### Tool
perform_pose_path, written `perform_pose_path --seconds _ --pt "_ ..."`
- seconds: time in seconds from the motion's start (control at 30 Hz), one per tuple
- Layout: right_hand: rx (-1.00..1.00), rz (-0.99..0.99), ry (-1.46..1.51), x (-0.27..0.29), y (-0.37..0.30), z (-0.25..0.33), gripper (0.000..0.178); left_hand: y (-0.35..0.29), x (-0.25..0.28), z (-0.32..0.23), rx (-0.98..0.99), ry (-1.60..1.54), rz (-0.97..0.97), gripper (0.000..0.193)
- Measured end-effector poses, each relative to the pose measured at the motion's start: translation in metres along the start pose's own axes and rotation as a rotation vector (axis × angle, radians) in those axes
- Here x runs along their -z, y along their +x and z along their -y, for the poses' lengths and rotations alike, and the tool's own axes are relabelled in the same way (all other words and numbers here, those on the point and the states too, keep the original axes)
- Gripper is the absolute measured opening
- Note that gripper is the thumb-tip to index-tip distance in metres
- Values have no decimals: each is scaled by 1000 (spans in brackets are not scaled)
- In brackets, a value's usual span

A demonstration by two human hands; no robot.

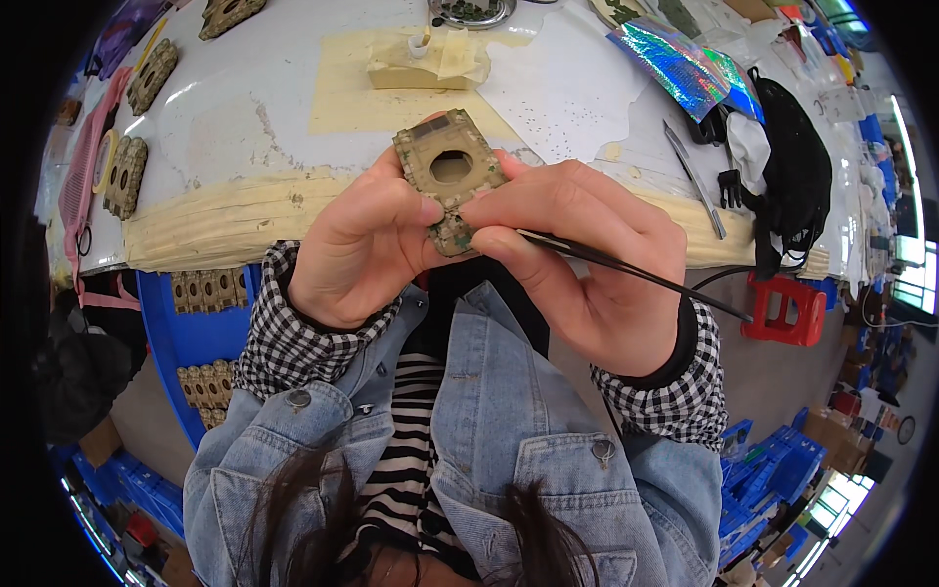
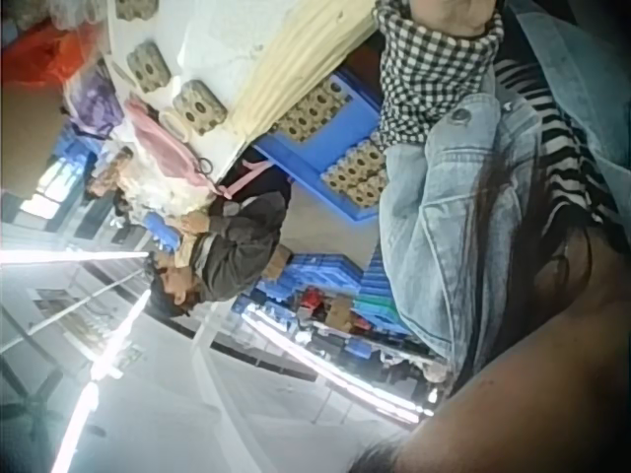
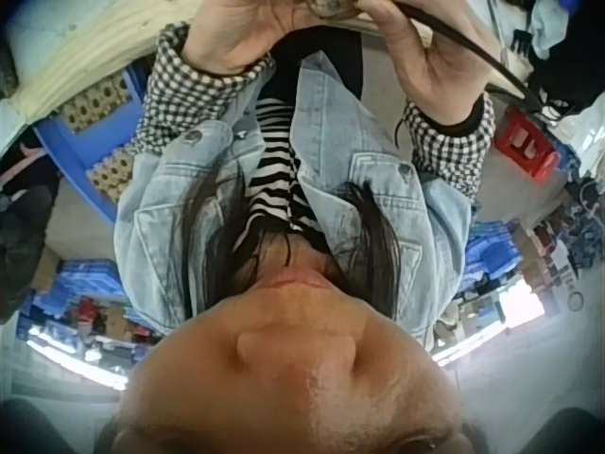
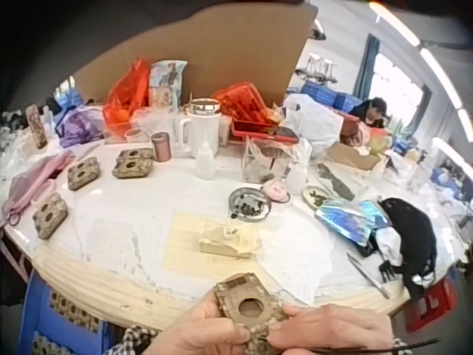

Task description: Assembling and detailing toy tank models at a workbench.

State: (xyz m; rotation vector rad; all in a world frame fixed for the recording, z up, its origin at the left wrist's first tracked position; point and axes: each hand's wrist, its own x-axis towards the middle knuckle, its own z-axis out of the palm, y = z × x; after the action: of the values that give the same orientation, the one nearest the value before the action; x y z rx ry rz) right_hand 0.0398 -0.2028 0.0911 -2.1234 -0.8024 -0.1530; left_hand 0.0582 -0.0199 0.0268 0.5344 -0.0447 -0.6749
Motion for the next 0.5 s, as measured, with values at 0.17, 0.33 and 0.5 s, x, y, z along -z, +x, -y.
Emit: perform_pose_path --seconds 0.17,0.33,0.5 --pt "-2 -4 2 -1 0 0 17 1 0 0 -10 0 30 57" --pt "2 -1 -4 0 1 0 17 0 -1 -1 1 8 15 57" --pt "-6 -5 -7 -1 1 1 17 0 1 -1 10 5 8 56"
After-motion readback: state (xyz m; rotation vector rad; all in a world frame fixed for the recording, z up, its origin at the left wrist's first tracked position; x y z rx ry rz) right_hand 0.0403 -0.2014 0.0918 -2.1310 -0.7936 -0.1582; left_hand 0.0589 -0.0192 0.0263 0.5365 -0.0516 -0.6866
